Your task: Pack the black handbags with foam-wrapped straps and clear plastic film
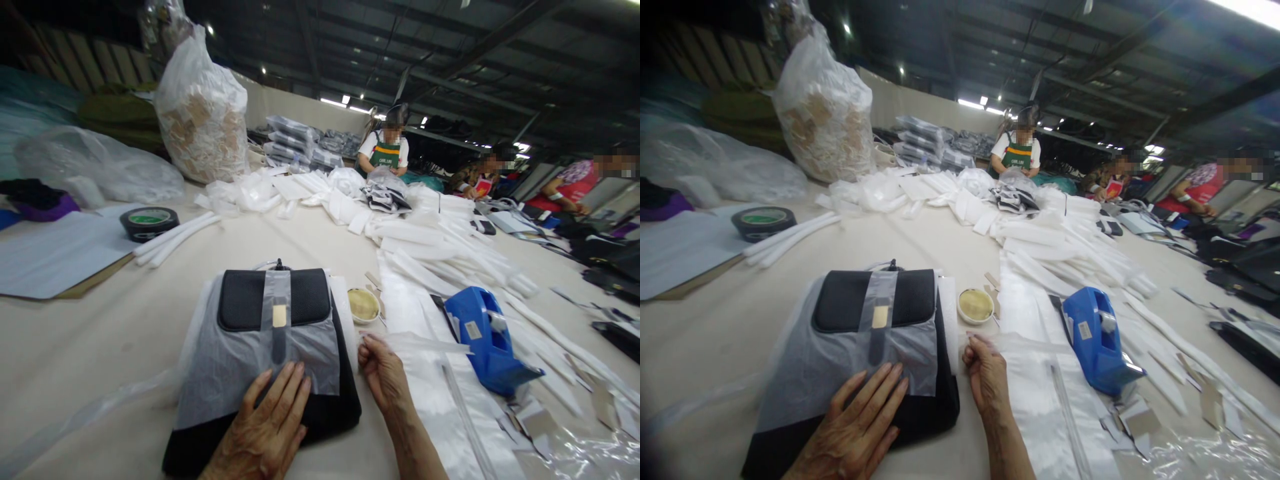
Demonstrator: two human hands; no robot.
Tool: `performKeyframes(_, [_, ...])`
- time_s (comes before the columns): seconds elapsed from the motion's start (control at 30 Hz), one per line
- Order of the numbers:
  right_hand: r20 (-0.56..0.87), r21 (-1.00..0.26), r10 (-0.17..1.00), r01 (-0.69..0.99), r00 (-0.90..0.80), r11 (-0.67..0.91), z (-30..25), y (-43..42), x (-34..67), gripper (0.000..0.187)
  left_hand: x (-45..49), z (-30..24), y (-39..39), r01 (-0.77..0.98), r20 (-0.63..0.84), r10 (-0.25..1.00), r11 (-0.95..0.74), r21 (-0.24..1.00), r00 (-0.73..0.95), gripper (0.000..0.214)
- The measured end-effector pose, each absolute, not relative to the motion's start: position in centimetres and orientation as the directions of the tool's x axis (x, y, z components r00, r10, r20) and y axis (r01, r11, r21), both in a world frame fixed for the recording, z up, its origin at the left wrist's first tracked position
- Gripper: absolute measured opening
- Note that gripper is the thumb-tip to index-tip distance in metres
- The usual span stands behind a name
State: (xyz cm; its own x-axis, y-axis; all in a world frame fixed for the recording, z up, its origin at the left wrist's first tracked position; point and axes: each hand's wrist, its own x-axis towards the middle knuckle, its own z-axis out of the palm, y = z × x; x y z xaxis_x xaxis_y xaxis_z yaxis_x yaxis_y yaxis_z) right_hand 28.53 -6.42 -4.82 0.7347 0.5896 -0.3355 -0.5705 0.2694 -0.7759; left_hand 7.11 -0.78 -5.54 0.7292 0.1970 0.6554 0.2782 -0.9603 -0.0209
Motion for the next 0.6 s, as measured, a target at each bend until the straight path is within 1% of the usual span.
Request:
performKeyframes(0.1, [-0.340,-0.774,0.577,-0.570,0.742,0.277,-4.93,-6.32,28.49,0.022,7.11,-5.52,-0.91,0.287,0.648,0.202,-0.958,-0.026,0.735,0.036])
performKeyframes(0.23, [-0.377,-0.760,0.540,-0.585,0.753,0.285,-5.23,-6.34,28.41,0.025,7.10,-5.60,-0.95,0.296,0.638,0.227,-0.955,-0.001,0.736,0.035])
performKeyframes(0.33, [-0.423,-0.734,0.525,-0.619,0.739,0.280,-5.39,-6.39,28.33,0.027,7.07,-5.63,-0.84,0.282,0.647,0.201,-0.959,-0.023,0.736,0.037])
performKeyframes(0.43, [-0.455,-0.698,0.545,-0.662,0.705,0.274,-5.33,-6.48,28.36,0.029,7.05,-5.58,-0.76,0.269,0.653,0.182,-0.962,-0.035,0.735,0.038])
performKeyframes(0.6, [-0.504,-0.649,0.551,-0.713,0.665,0.267,-5.28,-6.56,28.46,0.022,7.07,-5.55,-0.83,0.282,0.641,0.204,-0.959,-0.021,0.740,0.037])
